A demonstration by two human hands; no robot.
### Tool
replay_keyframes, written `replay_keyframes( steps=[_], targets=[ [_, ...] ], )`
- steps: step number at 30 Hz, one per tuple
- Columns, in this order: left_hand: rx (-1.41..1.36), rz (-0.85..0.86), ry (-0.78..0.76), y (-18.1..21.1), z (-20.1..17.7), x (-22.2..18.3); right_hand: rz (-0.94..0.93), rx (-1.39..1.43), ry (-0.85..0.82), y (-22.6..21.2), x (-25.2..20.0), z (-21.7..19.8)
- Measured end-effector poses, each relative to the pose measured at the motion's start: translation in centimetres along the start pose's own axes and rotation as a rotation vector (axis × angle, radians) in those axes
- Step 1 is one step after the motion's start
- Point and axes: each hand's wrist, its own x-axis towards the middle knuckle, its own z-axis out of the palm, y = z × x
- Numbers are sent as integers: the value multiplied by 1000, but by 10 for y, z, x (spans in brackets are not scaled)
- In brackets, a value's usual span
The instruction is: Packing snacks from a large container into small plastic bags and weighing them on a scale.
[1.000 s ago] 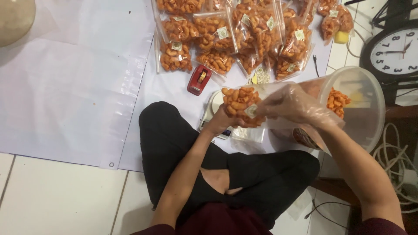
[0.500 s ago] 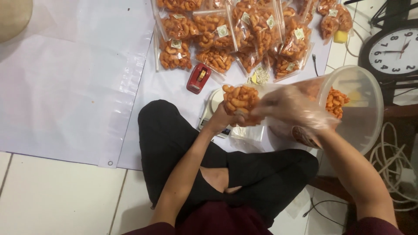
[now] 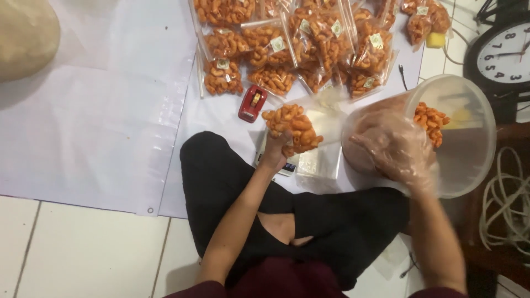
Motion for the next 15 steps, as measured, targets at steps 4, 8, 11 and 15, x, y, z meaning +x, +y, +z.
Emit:
replay_keyframes(
  steps=[4, 8, 11, 15],
  targets=[
    [33, 6, 122, 4, 10, -5, 398, 655, 667, -21, 0, 69],
    [61, -31, 144, -44, -31, -7, 548, 1429, 740, -18, 5, 152],
    [-43, -34, -21, -31, -6, -23, 690, 1128, 958, -53, 11, 121],
    [-43, -82, -53, 11, 12, -14, 628, 1010, 1088, -47, 3, 109]
  ],
)
